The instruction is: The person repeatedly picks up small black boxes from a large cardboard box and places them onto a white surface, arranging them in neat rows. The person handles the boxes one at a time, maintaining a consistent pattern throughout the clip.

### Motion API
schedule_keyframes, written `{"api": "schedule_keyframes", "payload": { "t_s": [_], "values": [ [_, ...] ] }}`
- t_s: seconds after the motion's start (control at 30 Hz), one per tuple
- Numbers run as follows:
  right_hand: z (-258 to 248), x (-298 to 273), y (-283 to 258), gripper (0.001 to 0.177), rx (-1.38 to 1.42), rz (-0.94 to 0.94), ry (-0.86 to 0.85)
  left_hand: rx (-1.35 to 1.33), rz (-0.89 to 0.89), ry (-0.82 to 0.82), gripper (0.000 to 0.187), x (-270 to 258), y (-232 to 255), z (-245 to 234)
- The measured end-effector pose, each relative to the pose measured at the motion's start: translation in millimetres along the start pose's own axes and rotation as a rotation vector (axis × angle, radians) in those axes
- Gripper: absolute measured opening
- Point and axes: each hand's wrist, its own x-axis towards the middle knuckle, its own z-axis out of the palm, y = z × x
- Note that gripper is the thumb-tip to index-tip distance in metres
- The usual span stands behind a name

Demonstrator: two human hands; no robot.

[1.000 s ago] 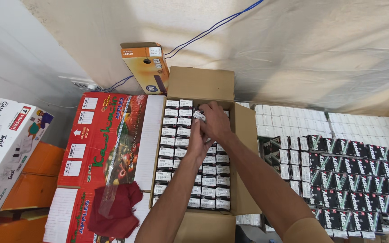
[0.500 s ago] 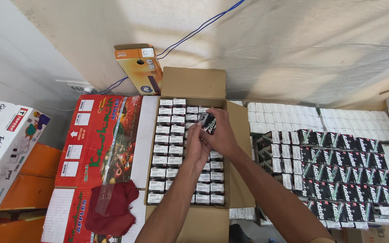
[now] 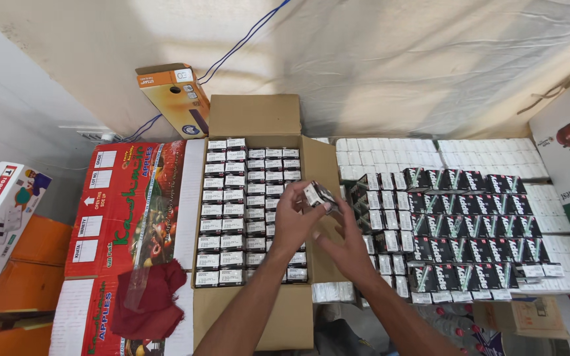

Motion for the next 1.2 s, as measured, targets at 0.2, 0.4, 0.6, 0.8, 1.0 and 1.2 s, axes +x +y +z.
{"api": "schedule_keyframes", "payload": {
  "t_s": [0.2,0.4,0.6,0.8,1.0,1.2],
  "values": [
    [-32,-30,62,0.080,0.262,0.231,0.157,0.352,-0.022,-0.298,0.052,-33,21,29],
    [-55,-68,51,0.075,0.543,0.438,0.244,0.538,0.017,-0.451,0.058,-51,-9,55],
    [-74,-69,105,0.039,0.986,0.569,0.423,0.813,0.120,-0.489,0.055,-69,-18,76],
    [-85,-67,117,0.034,1.085,0.634,0.456,0.804,0.250,-0.450,0.057,-75,-42,92],
    [-83,-72,77,0.056,1.031,0.658,0.463,0.839,0.165,-0.429,0.072,-79,-33,101],
    [-87,-67,93,0.049,1.041,0.665,0.437,0.761,0.159,-0.401,0.090,-76,-41,107]
  ]
}}
